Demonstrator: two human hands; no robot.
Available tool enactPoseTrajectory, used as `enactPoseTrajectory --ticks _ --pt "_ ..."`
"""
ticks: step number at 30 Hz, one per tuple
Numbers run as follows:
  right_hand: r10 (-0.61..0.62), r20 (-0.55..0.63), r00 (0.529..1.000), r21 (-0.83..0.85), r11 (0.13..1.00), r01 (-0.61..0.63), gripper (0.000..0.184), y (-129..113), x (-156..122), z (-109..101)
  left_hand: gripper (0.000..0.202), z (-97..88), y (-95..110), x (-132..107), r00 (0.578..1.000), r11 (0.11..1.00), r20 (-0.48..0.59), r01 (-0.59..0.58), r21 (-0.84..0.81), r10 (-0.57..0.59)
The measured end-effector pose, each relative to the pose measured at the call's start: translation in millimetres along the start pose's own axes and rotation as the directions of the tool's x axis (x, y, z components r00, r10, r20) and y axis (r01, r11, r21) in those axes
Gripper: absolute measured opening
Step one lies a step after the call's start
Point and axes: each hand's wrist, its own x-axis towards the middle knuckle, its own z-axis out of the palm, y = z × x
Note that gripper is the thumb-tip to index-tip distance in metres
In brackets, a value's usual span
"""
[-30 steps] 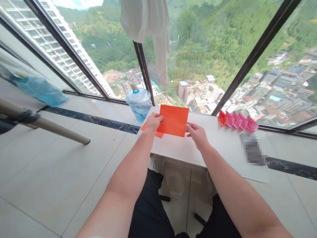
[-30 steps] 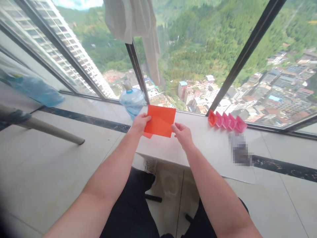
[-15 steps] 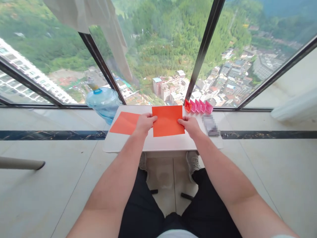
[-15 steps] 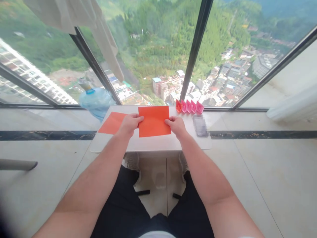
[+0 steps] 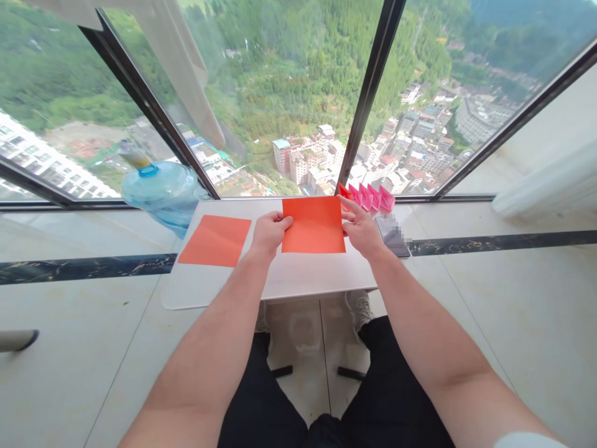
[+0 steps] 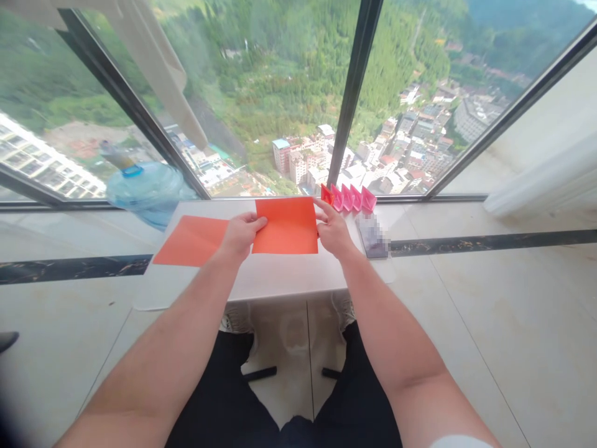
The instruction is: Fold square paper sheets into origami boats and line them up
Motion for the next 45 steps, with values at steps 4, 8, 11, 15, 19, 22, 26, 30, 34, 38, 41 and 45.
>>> enactPoseTrajectory --ticks 4,8,11,15,19,22,26,30,34,38,41,45 --pt "-0.115 0.075 0.991 -0.092 0.988 0.122 0.080 -5 4 -7 0.036 -3.2 -4 7 0.999 0.998 0.001 0.042 -0.035 -0.042" --pt "-0.039 0.195 0.980 -0.111 0.992 0.061 0.066 3 7 -11 0.044 -3.1 -5 10 0.998 0.995 -0.001 0.064 -0.075 -0.064" --pt "-0.054 0.213 0.976 -0.091 0.993 0.075 0.038 11 9 -9 0.045 -3.0 -5 10 0.997 0.994 -0.002 0.071 -0.078 -0.071" --pt "-0.091 0.165 0.982 -0.115 0.987 0.111 0.022 10 7 -6 0.041 -4.6 -5 7 0.997 0.995 0.005 0.074 -0.068 -0.074" --pt "-0.068 0.148 0.987 -0.113 0.990 0.085 0.015 3 3 -2 0.044 -7.5 -5 2 0.997 0.995 -0.007 0.073 -0.063 -0.073" --pt "-0.074 0.107 0.991 -0.080 0.993 0.083 0.013 2 3 -1 0.068 -9.6 -2 -3 1.000 1.000 0.003 0.026 -0.006 -0.026" --pt "-0.069 -0.022 0.997 -0.059 0.996 0.068 0.017 7 6 -1 0.064 -9.6 3 -9 0.995 0.994 0.066 -0.063 -0.095 0.069" --pt "-0.041 -0.074 0.996 -0.055 0.998 0.037 0.024 8 7 -2 0.044 -8.3 3 -9 0.976 0.980 0.172 -0.104 -0.168 0.133" --pt "-0.021 -0.028 0.999 -0.027 0.999 0.021 0.031 5 5 -1 0.044 -8.9 -2 -4 0.962 0.988 0.250 -0.080 -0.131 0.111" --pt "-0.011 0.036 0.999 0.016 1.000 0.010 0.039 4 5 0 0.037 -8.5 -4 -4 0.969 0.985 0.209 -0.107 -0.133 0.134" --pt "0.001 0.044 0.999 0.072 0.997 -0.004 0.042 3 4 2 0.039 -6.6 -3 -7 0.974 0.985 0.183 -0.110 -0.134 0.134" --pt "0.008 -0.042 0.999 0.119 0.993 -0.003 0.037 4 5 5 0.042 -2.8 -1 -12 0.974 0.982 0.185 -0.103 -0.159 0.133"
